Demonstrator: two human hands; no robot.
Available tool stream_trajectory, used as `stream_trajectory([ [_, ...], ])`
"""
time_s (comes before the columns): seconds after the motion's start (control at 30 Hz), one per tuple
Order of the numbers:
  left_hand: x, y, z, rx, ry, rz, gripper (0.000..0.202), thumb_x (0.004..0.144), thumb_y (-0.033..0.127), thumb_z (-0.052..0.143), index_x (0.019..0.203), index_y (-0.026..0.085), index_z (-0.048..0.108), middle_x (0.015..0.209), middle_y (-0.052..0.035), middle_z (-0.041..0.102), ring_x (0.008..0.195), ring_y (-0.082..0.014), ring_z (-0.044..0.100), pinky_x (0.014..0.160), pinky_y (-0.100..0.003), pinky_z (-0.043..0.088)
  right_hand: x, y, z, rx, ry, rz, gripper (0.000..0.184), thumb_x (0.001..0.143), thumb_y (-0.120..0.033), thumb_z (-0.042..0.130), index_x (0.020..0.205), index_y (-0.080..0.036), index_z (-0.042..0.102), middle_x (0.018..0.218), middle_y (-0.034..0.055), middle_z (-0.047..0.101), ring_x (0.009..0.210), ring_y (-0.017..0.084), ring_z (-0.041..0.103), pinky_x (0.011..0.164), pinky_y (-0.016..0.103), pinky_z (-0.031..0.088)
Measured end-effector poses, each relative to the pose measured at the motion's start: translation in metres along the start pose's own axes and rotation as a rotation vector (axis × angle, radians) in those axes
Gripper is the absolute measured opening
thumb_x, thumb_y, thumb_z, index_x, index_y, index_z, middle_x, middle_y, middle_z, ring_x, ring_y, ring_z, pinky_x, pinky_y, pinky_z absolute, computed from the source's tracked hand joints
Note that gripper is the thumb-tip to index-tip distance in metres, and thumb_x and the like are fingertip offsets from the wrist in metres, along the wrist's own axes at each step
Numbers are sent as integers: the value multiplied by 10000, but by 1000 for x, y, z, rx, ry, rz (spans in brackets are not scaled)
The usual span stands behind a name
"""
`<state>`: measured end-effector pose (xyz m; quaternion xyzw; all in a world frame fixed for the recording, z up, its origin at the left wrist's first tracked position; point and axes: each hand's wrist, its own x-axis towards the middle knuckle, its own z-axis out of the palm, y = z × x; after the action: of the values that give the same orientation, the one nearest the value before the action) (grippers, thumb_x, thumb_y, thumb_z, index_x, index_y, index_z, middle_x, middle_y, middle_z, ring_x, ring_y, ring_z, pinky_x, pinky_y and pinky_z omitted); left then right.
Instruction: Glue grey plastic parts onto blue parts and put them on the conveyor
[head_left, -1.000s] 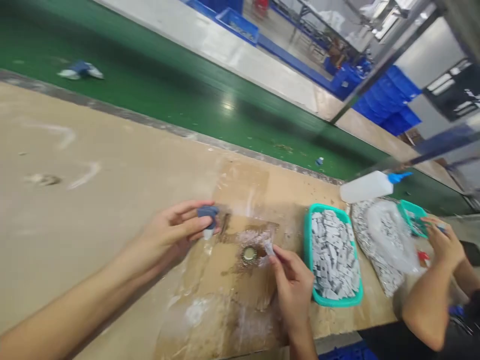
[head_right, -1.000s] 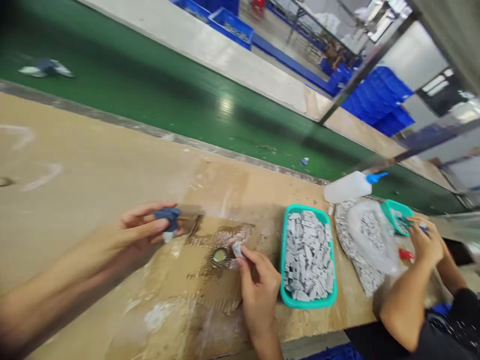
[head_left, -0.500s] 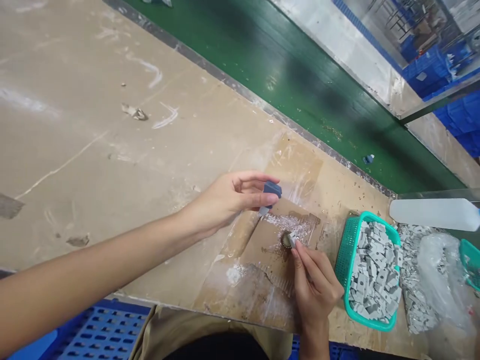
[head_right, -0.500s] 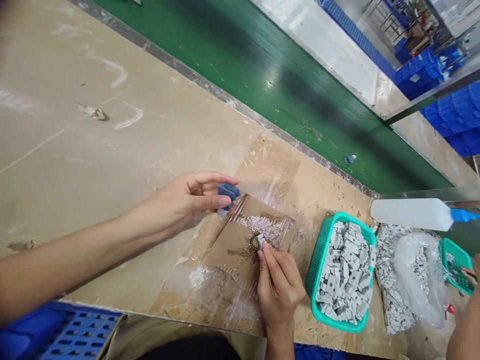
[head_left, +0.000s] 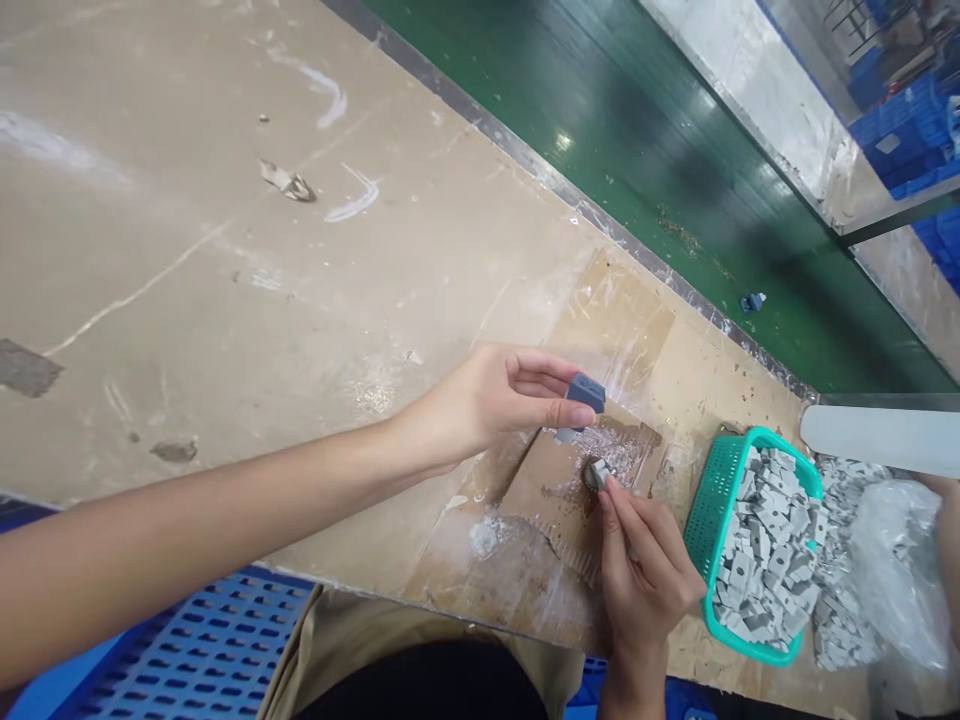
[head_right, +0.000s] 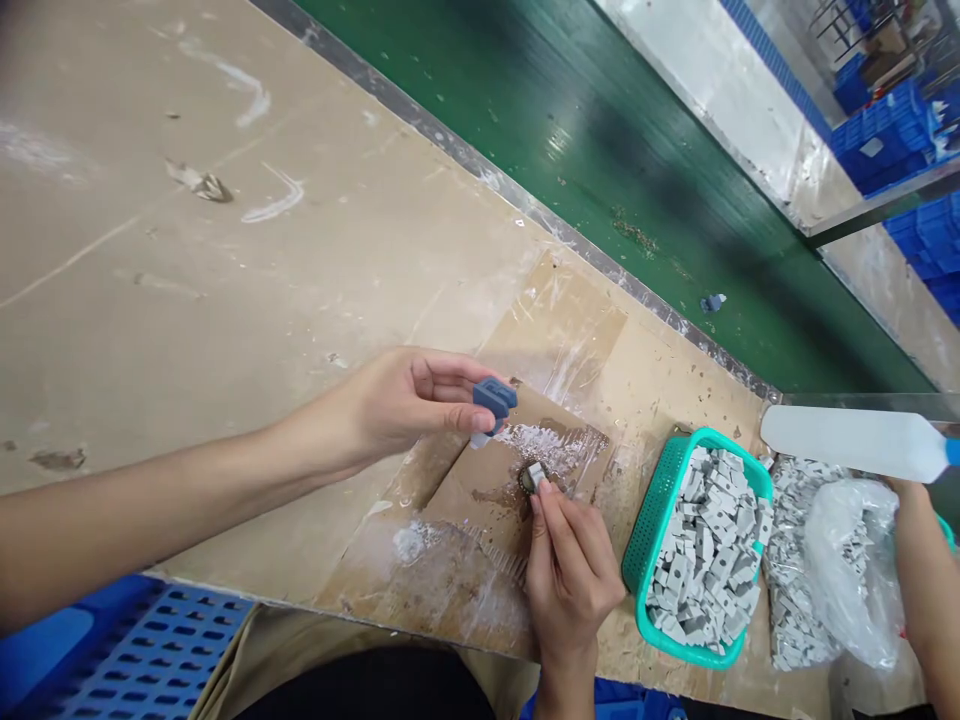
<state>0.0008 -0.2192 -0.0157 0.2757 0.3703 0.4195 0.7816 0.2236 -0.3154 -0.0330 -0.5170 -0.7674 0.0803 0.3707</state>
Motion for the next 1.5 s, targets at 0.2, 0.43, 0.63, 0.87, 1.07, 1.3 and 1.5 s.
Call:
stream_trajectory([
  [0.2,-9,-13,14,152,-90,-75,173,651,143,821,791,153,719,765,-5,755,734,-138,705,753,-243,558,0,-11,-11,150,157,284,349,894,-104,700,1178,-304,735,875,16,687,771,152,627,635,288,511],
  [0.43,-25,-22,29,167,-218,-174,82,720,77,680,765,145,671,749,3,734,660,-126,709,679,-219,566,8,-27,-19,320,134,203,330,909,-79,652,1168,-264,741,847,28,651,764,162,606,640,318,503],
  [0.63,-28,-24,30,151,-260,-124,94,708,74,700,782,133,701,786,-15,720,724,-169,741,702,-242,603,11,-31,-21,342,43,167,380,877,-14,659,1170,-243,737,895,33,662,794,169,618,654,328,527],
  [0.87,-32,-28,26,372,-222,113,136,782,80,607,787,155,721,782,-34,717,648,-163,729,587,-208,574,14,-34,-21,265,-52,107,490,846,50,649,1229,-249,714,933,53,673,788,184,646,626,335,539],
  [1.07,-33,-30,29,284,-171,10,80,767,96,638,775,144,702,762,-46,726,668,-184,736,655,-255,608,16,-36,-19,264,-90,150,544,856,91,587,1244,-271,706,950,48,665,802,165,648,643,306,559],
  [1.3,-33,-31,33,198,-93,-72,89,710,72,735,770,126,696,751,-45,738,685,-172,735,663,-226,590,20,-41,-19,273,-81,220,547,877,69,566,1255,-304,695,916,23,661,811,143,655,653,262,580],
  [1.5,-34,-32,33,192,-74,-96,135,703,137,804,779,144,692,749,-52,755,701,-180,725,667,-253,574,21,-45,-17,289,-121,228,530,890,61,546,1247,-299,702,905,27,666,797,131,674,653,232,588],
])
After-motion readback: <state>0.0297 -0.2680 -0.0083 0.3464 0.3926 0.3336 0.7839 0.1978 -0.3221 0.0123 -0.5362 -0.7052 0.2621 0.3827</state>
